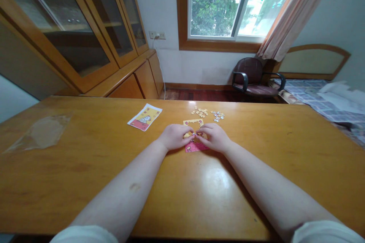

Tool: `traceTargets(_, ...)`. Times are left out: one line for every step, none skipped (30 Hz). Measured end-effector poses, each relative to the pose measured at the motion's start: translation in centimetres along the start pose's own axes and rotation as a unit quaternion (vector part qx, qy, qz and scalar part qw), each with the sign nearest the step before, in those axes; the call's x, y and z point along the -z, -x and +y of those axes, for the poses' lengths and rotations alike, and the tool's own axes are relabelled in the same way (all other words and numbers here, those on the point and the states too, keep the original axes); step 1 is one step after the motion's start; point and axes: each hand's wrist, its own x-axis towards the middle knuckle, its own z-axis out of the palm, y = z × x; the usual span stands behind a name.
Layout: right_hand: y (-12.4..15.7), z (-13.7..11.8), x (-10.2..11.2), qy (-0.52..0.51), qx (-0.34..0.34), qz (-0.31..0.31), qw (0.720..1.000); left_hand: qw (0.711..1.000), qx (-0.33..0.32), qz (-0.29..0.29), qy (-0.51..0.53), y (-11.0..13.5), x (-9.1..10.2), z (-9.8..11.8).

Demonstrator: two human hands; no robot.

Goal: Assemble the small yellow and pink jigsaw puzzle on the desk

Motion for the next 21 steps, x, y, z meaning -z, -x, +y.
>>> traceTargets(-0.02,0.04,-0.07,-0.004,0.006,0.006,1.000,1.000,-0.001,0.001,-0.001,0.00,-0.04,0.00)
traceTargets(-0.04,0.08,-0.14,-0.007,0.011,0.011,1.000,1.000,-0.003,0.001,-0.002,0.00,-0.07,0.00)
traceTargets(-0.05,0.13,-0.19,-0.010,0.015,0.013,1.000,1.000,-0.004,0.001,-0.003,0.00,-0.08,0.00)
traceTargets(-0.04,0.18,-0.22,-0.012,0.016,0.011,1.000,1.000,-0.005,0.001,-0.002,0.00,-0.07,0.00)
traceTargets(-0.03,0.24,-0.22,-0.012,0.015,0.004,1.000,1.000,-0.004,-0.001,-0.001,0.00,-0.04,-0.02)
traceTargets(-0.01,0.30,-0.20,-0.012,0.013,-0.007,1.000,1.000,-0.002,-0.006,-0.001,-0.01,0.00,-0.05)
traceTargets(0.02,0.36,-0.17,-0.011,0.012,-0.022,1.000,1.000,0.000,-0.014,-0.001,-0.03,0.05,-0.11)
traceTargets(0.04,0.42,-0.12,-0.009,0.011,-0.039,0.999,1.000,0.001,-0.027,-0.003,-0.05,0.12,-0.17)
traceTargets(0.06,0.46,-0.08,-0.007,0.010,-0.057,0.998,0.999,0.000,-0.045,-0.006,-0.07,0.19,-0.23)
traceTargets(0.08,0.48,-0.03,-0.005,0.010,-0.074,0.997,0.998,0.000,-0.066,-0.008,-0.10,0.28,-0.28)
traceTargets(0.08,0.48,0.00,-0.003,0.010,-0.088,0.996,0.996,0.000,-0.088,-0.009,-0.12,0.36,-0.31)
traceTargets(0.06,0.47,0.03,-0.001,0.009,-0.099,0.995,0.994,0.001,-0.107,-0.008,-0.15,0.43,-0.31)
traceTargets(0.04,0.43,0.05,0.000,0.009,-0.107,0.994,0.993,0.005,-0.121,-0.008,-0.18,0.50,-0.29)
traceTargets(0.01,0.40,0.06,0.001,0.008,-0.112,0.994,0.991,0.010,-0.130,-0.008,-0.20,0.55,-0.25)
traceTargets(-0.02,0.36,0.07,0.001,0.008,-0.116,0.993,0.991,0.014,-0.134,-0.009,-0.23,0.59,-0.20)
traceTargets(-0.04,0.32,0.06,0.003,0.007,-0.119,0.993,0.990,0.017,-0.137,-0.011,-0.25,0.61,-0.15)
traceTargets(-0.06,0.30,0.05,0.004,0.007,-0.121,0.993,0.990,0.018,-0.138,-0.013,-0.27,0.61,-0.11)
traceTargets(-0.07,0.28,0.04,0.006,0.008,-0.123,0.992,0.990,0.018,-0.140,-0.016,-0.28,0.61,-0.07)
traceTargets(-0.06,0.28,0.01,0.007,0.008,-0.124,0.992,0.990,0.017,-0.142,-0.018,-0.29,0.59,-0.05)
traceTargets(-0.05,0.28,-0.02,0.009,0.009,-0.125,0.992,0.989,0.016,-0.145,-0.020,-0.30,0.56,-0.05)
traceTargets(-0.03,0.28,-0.04,0.011,0.009,-0.126,0.992,0.989,0.016,-0.148,-0.020,-0.31,0.53,-0.05)
